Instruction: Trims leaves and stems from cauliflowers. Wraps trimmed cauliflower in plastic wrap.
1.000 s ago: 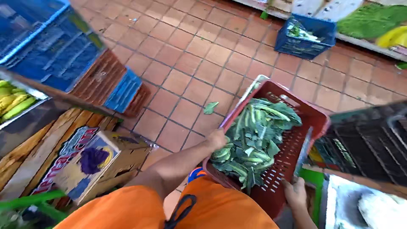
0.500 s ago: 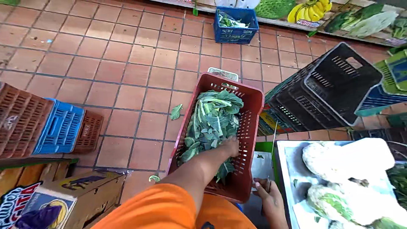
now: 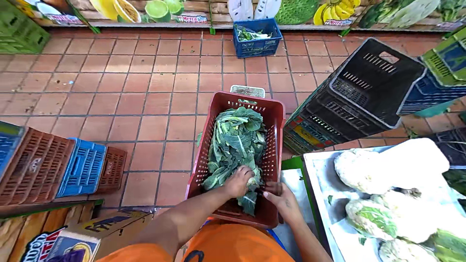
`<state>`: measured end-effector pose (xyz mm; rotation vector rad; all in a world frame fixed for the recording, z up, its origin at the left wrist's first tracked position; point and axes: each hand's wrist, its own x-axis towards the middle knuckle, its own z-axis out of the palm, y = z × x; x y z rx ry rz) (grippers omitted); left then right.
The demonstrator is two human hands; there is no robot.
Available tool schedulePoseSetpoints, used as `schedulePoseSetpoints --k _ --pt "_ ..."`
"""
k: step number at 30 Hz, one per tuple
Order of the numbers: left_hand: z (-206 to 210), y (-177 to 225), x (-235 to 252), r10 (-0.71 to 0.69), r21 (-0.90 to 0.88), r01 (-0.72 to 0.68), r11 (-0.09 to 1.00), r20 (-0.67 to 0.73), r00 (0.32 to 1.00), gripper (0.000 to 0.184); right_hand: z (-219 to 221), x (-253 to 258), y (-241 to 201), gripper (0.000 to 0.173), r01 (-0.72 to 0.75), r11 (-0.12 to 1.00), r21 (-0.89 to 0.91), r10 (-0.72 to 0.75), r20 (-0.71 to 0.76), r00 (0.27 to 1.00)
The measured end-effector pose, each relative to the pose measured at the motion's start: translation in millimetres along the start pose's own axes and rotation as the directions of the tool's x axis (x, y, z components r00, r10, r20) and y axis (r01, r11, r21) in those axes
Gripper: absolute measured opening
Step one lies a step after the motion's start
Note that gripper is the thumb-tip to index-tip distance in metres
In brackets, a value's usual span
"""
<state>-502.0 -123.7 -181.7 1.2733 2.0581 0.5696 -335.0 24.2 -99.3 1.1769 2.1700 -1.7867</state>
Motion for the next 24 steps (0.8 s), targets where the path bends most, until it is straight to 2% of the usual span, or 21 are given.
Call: schedulePoseSetpoints --k 2,5,7,10,14,18,20,22,23,24 --pt "-28.4 3.3 4.5 0.106 -0.032 -0.106 0.994 0.001 0.994 0.055 8.4 23.1 -14.0 0.067 0.01 0.994 -0.112 -0.005 0.05 0.999" --pt "-95.0 28.7 14.1 0.166 -0.074 -0.159 0.984 0.1 0.981 0.056 9.9 36.7 -41.4 0.078 0.063 0.979 -0.193 -0.044 0.1 0.994" --pt "-139.0 47.9 22.1 0.169 -0.069 -0.16 0.985 0.152 0.974 0.05 8.2 40.3 -52.5 0.082 0.103 0.98 -0.17 -0.09 0.086 0.992" --pt "-184.6 77.4 31.6 0.149 -0.038 -0.144 0.989 0.16 0.976 0.033 7.3 46.3 -70.8 0.076 0.101 0.988 -0.114 -0.098 0.024 0.995" --pt "-212.2 108.8 39.1 0.154 -0.016 -0.153 0.988 0.105 0.982 0.027 8.1 55.2 -82.5 0.063 0.091 0.963 0.255 -0.088 -0.025 0.996" --pt "-224.8 113.7 39.4 0.154 -0.02 -0.156 0.988 -0.08 0.985 0.034 23.3 60.1 -75.1 0.043 0.162 0.812 0.561 -0.095 -0.147 0.985" --pt "-234.4 106.0 10.3 0.079 -0.023 -0.089 0.996 -0.274 0.958 0.033 30.5 61.6 -77.2 0.038 0.186 0.708 0.681 -0.075 -0.189 0.979" --pt "-236.8 89.8 -42.6 -0.161 -0.279 0.041 0.959 -0.422 0.892 0.029 33.6 58.8 -77.5 0.045 0.185 0.619 0.763 -0.049 -0.198 0.979" --pt "-230.2 79.1 -69.6 -0.319 -0.423 0.136 0.896 -0.401 0.858 0.032 33.8 57.2 -77.2 0.045 0.187 0.584 0.79 -0.036 -0.205 0.978" --pt "-219.0 65.8 -91.6 -0.451 -0.501 0.255 0.827 -0.321 0.832 0.039 34.1 57.0 -77.1 0.043 0.192 0.555 0.809 -0.024 -0.216 0.976"
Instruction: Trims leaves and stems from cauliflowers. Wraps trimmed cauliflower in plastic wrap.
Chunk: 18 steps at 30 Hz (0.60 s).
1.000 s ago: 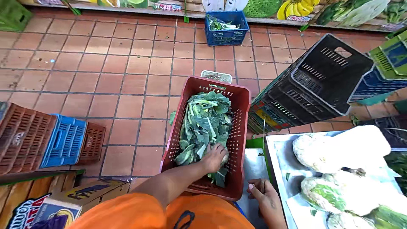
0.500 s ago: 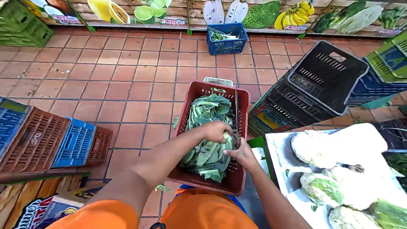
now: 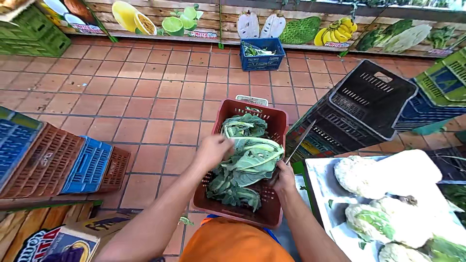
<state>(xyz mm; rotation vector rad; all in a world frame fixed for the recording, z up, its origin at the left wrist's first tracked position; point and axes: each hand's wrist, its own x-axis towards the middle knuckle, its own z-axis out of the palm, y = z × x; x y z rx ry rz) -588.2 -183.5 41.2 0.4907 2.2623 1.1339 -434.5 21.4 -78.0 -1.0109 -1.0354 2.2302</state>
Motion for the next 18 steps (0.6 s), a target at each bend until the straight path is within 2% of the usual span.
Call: schedulePoseSetpoints --k 1,3,5,6,7,8,9,10,11,12,13,15,17,18 --pt "0.8 -25.1 -10.3 -0.126 0.043 0.125 0.991 0.023 0.992 0.046 0.9 -0.1 0.7 0.04 0.004 0.999 0.035 -0.003 -0.02 1.0" --pt "20.9 -76.1 -15.6 -0.26 0.248 0.249 0.936 0.014 0.965 0.053 4.7 -4.3 3.0 0.031 0.007 0.997 0.08 -0.001 -0.073 0.997" --pt "34.4 -95.2 -6.8 -0.234 0.328 0.237 0.914 -0.051 0.971 0.044 13.5 -7.2 4.8 0.035 0.0 0.995 0.097 0.008 -0.082 0.997" --pt "33.6 -93.2 0.2 -0.191 0.276 0.203 0.94 -0.07 0.979 0.04 17.4 -7.9 6.3 0.037 -0.016 0.994 0.105 0.025 -0.08 0.996" --pt "33.7 -92.0 4.6 -0.128 0.153 0.143 0.978 -0.102 0.987 0.036 18.6 -10.6 8.5 0.037 -0.048 0.993 0.109 0.057 -0.082 0.995" --pt "34.2 -90.6 8.1 -0.069 -0.05 0.062 0.997 -0.16 0.985 0.034 20.7 -13.2 9.6 0.033 -0.087 0.989 0.118 0.097 -0.086 0.992" --pt "34.5 -89.5 11.4 -0.031 -0.304 -0.038 0.952 -0.219 0.975 0.038 24.9 -16.1 9.4 0.026 -0.125 0.983 0.132 0.138 -0.097 0.986" --pt "34.9 -88.3 11.9 -0.02 -0.551 -0.134 0.823 -0.264 0.964 0.046 28.2 -18.8 8.7 0.025 -0.156 0.975 0.157 0.172 -0.098 0.98" --pt "36.1 -88.4 10.3 -0.041 -0.703 -0.196 0.683 -0.306 0.951 0.052 30.6 -22.0 8.3 0.028 -0.172 0.967 0.186 0.19 -0.084 0.978" --pt "38.8 -91.5 6.9 -0.095 -0.735 -0.213 0.644 -0.353 0.931 0.053 33.2 -24.6 8.1 0.028 -0.177 0.961 0.212 0.196 -0.074 0.978" --pt "43.0 -98.5 2.5 -0.145 -0.666 -0.182 0.723 -0.404 0.903 0.051 36.9 -27.5 6.8 0.028 -0.176 0.956 0.233 0.196 -0.065 0.978" --pt "53.5 -116.1 -8.0 -0.213 -0.422 0.017 0.907 -0.423 0.88 0.042 45.0 -35.5 1.8 0.028 -0.172 0.945 0.279 0.193 -0.05 0.98" --pt "61.6 -126.1 -7.8 -0.246 -0.274 0.149 0.95 -0.364 0.898 0.031 48.1 -41.1 -2.5 0.031 -0.161 0.934 0.318 0.176 -0.018 0.984" --pt "60.6 -119.7 -8.3 -0.209 -0.244 0.125 0.962 -0.353 0.912 0.026 47.6 -40.7 -4.0 0.034 -0.158 0.931 0.33 0.167 0.001 0.986"
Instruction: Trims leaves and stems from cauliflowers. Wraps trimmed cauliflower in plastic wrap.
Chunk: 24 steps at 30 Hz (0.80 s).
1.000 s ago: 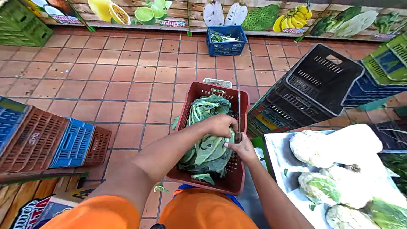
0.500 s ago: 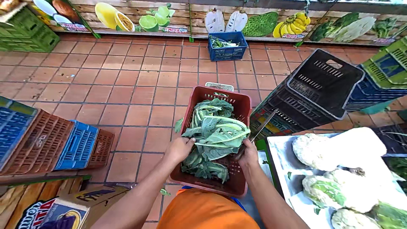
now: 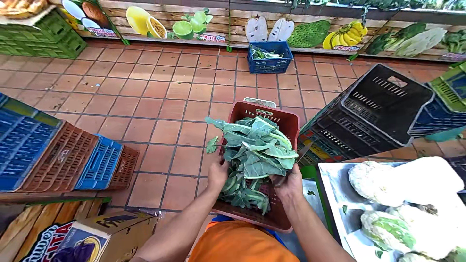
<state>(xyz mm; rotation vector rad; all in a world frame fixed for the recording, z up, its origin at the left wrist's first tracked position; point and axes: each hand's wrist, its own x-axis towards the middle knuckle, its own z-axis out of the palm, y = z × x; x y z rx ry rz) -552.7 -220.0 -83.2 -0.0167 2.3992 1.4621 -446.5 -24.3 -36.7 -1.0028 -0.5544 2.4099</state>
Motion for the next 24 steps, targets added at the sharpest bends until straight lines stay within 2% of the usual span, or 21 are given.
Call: schedulePoseSetpoints --k 2,5,7,10,11,13,14,15,17,19,20,21,22,23,24 --pt "-4.8 29.5 -5.4 0.187 -0.06 -0.187 0.981 -0.003 0.982 0.019 -3.0 3.4 -2.0 0.038 0.002 1.0 -0.003 -0.002 0.004 1.0" --pt "-6.9 66.3 -0.7 0.442 -0.188 -0.434 0.881 -0.001 0.897 0.016 -11.8 1.0 1.3 0.04 0.0 1.0 -0.021 0.0 -0.007 1.0" --pt "-5.7 73.1 5.9 0.505 -0.328 -0.474 0.817 0.013 0.863 0.024 -11.9 -1.2 4.6 0.041 0.005 1.0 -0.003 -0.005 0.0 1.0" --pt "-4.8 74.4 3.8 0.505 -0.505 -0.419 0.755 0.04 0.862 0.038 -13.6 -2.9 5.3 0.037 0.015 0.999 -0.035 -0.017 -0.052 0.999" --pt "-4.8 72.6 2.8 0.534 -0.449 -0.466 0.762 0.029 0.845 0.038 -15.7 -2.3 4.9 0.036 0.025 0.999 -0.047 -0.028 -0.069 0.997" --pt "-10.0 70.5 3.0 0.623 -0.212 -0.606 0.767 0.021 0.782 0.034 -21.5 -1.8 2.7 0.034 0.047 0.996 -0.081 -0.053 -0.075 0.996" --pt "-15.6 74.2 4.7 0.669 -0.187 -0.651 0.735 0.045 0.742 0.029 -24.0 -1.5 1.7 0.034 0.063 0.993 -0.101 -0.07 -0.067 0.995" --pt "-21.8 79.5 5.9 0.69 -0.239 -0.658 0.714 0.085 0.719 0.026 -26.4 -2.0 1.2 0.032 0.081 0.99 -0.114 -0.088 -0.058 0.994" --pt "-31.0 90.6 6.0 0.683 -0.514 -0.541 0.666 0.127 0.72 0.02 -32.4 -4.5 0.8 0.029 0.113 0.984 -0.136 -0.118 -0.029 0.993" --pt "-44.8 103.9 7.8 0.653 -0.798 -0.279 0.534 0.18 0.736 0.021 -37.6 -3.5 0.5 0.03 0.135 0.983 -0.128 -0.134 0.016 0.991" --pt "-55.1 113.4 10.9 0.659 -0.888 -0.105 0.447 0.248 0.71 0.022 -38.9 -1.6 0.5 0.03 0.15 0.98 -0.13 -0.147 0.031 0.989" --pt "-65.7 122.5 15.1 0.688 -0.918 0.056 0.393 0.334 0.644 0.022 -41.2 -1.1 0.4 0.031 0.159 0.978 -0.134 -0.155 0.04 0.987" --pt "-74.9 130.3 20.3 0.712 -0.903 0.152 0.402 0.413 0.568 0.025 -43.8 -1.4 0.1 0.032 0.166 0.976 -0.142 -0.161 0.046 0.986" --pt "-83.0 137.2 25.4 0.693 -0.847 0.15 0.51 0.508 0.512 0.035 -45.2 -1.9 -0.2 0.031 0.174 0.974 -0.148 -0.169 0.043 0.985" --pt "-88.2 144.0 28.6 0.603 -0.712 0.034 0.702 0.619 0.503 0.047 -45.8 -2.3 -0.7 0.03 0.177 0.973 -0.148 -0.172 0.045 0.984"
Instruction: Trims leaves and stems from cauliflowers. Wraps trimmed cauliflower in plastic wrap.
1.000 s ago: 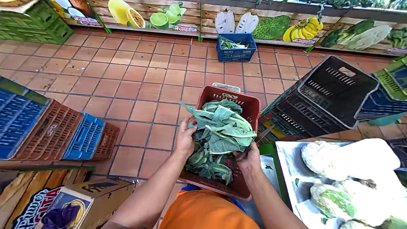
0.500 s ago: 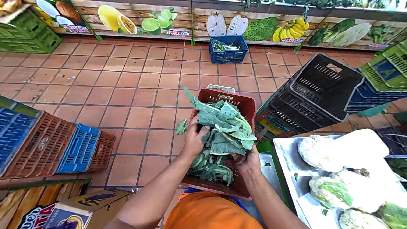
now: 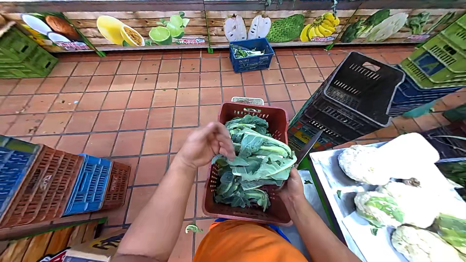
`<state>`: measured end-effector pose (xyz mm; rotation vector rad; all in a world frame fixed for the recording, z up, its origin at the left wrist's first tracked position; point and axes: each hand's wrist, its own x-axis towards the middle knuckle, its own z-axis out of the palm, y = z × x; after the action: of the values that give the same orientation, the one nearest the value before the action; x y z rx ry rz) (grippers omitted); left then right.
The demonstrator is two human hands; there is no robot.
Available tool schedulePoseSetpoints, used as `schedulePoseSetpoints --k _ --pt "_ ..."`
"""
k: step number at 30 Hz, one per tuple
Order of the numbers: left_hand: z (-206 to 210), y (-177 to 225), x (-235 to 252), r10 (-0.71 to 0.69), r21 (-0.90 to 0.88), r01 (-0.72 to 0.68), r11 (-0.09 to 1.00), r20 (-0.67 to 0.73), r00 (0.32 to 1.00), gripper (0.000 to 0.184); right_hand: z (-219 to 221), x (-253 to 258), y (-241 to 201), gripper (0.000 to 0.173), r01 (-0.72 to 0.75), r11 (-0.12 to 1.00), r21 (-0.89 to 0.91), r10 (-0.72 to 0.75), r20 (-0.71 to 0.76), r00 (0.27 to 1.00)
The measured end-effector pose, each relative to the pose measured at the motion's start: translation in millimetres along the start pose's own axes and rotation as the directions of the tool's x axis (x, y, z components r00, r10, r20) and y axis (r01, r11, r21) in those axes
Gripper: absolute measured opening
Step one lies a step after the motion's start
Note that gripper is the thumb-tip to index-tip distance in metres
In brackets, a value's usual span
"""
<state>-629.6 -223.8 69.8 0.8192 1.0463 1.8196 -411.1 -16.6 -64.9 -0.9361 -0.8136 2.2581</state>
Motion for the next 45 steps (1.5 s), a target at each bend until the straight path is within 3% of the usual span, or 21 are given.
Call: schedulePoseSetpoints --k 1,2,3,4,5,6,8,11,13,16,20,23,26,28,30,33,35,37,40,41,45 --pt "2.8 6.1 5.8 -0.191 0.322 0.194 0.927 -0.041 0.981 0.05 0.4 -0.5 -1.2 0.029 0.005 1.0 0.006 -0.005 0.01 1.0" --pt "8.2 7.1 15.5 -0.398 0.631 0.361 0.687 -0.089 0.913 0.051 2.3 -1.1 -2.9 0.028 0.014 1.0 0.015 -0.014 0.021 1.0" --pt "15.3 -1.2 26.9 -0.555 0.828 0.424 0.367 -0.171 0.814 0.053 4.8 -1.3 -4.6 0.027 0.027 1.0 0.012 -0.028 0.023 0.999" --pt "22.5 -16.3 34.8 -0.634 0.901 0.419 0.116 -0.257 0.729 0.057 6.7 -2.1 -6.1 0.027 0.042 0.999 -0.005 -0.042 0.02 0.999" --pt "28.8 -31.2 36.6 -0.641 0.912 0.409 -0.017 -0.324 0.696 0.06 7.8 -3.2 -6.9 0.027 0.058 0.998 -0.018 -0.057 0.014 0.998" --pt "32.7 -42.4 33.6 -0.589 0.905 0.42 -0.061 -0.372 0.717 0.06 8.1 -2.9 -7.1 0.027 0.068 0.998 -0.021 -0.067 0.015 0.998" --pt "38.5 -56.3 21.8 -0.36 0.886 0.457 0.079 -0.402 0.842 0.049 5.4 -0.9 -6.4 0.027 0.073 0.997 0.006 -0.073 0.021 0.997" --pt "47.4 -75.4 5.6 -0.02 0.895 0.25 0.369 -0.261 0.965 0.056 0.0 -1.9 -8.4 0.027 0.057 0.997 0.048 -0.058 0.031 0.998" --pt "53.2 -78.9 1.9 0.04 0.898 0.15 0.414 -0.183 0.982 0.072 -2.4 -5.8 -10.0 0.029 0.044 0.998 0.05 -0.047 0.049 0.998" --pt "55.6 -91.0 1.0 0.158 0.916 0.093 0.391 -0.166 0.973 0.072 -1.5 -7.8 -8.1 0.029 0.039 0.998 0.043 -0.041 0.04 0.998" --pt "56.3 -94.2 1.9 -0.115 0.743 0.407 0.532 -0.412 0.904 0.091 1.8 -8.2 0.3 0.034 0.02 0.999 0.048 -0.023 0.059 0.998" --pt "46.2 -99.6 -3.0 -0.198 0.69 0.439 0.576 -0.404 0.893 0.088 4.0 -7.5 4.8 0.044 0.014 0.999 0.038 -0.018 0.095 0.995" --pt "37.8 -103.4 -10.0 -0.259 0.595 0.455 0.662 -0.388 0.885 0.069 8.1 -12.9 11.5 0.051 -0.01 1.0 0.021 0.008 0.107 0.994" --pt "36.4 -106.3 -10.5 -0.339 0.582 0.551 0.597 -0.439 0.832 0.052 14.5 -14.2 12.0 0.057 -0.028 0.998 -0.049 0.034 0.122 0.992" --pt "34.5 -115.0 -12.6 -0.405 0.583 0.636 0.506 -0.49 0.771 0.049 14.0 -14.1 13.3 0.056 -0.05 0.991 -0.127 0.065 0.119 0.991" --pt "25.6 -134.2 -9.7 -0.456 0.521 0.723 0.452 -0.562 0.69 0.041 3.7 -5.7 11.0 0.033 -0.078 0.945 -0.317 0.119 0.112 0.987" --pt "21.7 -142.5 -13.0 -0.46 0.436 0.73 0.527 -0.576 0.676 0.036 -1.3 -3.9 0.9 0.038 -0.058 0.83 -0.554 0.152 0.125 0.98" --pt "18.8 -148.0 -21.0 -0.435 0.267 0.659 0.703 -0.572 0.696 0.035 -6.3 -4.6 -12.4 0.041 0.003 0.619 -0.785 0.155 0.127 0.98" --pt "16.2 -148.2 -36.1 -0.405 -0.029 0.469 0.883 -0.553 0.728 0.035 -14.8 -13.8 -26.4 0.024 0.111 0.336 -0.935 0.076 0.145 0.987" --pt "12.8 -148.6 -42.1 -0.381 -0.035 0.432 0.901 -0.54 0.75 0.036 -15.0 -20.4 -29.7 0.023 0.135 0.299 -0.945 0.063 0.161 0.985" --pt "14.6 -147.3 -29.9 -0.418 0.093 0.553 0.828 -0.556 0.719 0.032 -5.8 -48.5 -32.1 0.03 0.29 0.215 -0.933 -0.1 0.274 0.956"
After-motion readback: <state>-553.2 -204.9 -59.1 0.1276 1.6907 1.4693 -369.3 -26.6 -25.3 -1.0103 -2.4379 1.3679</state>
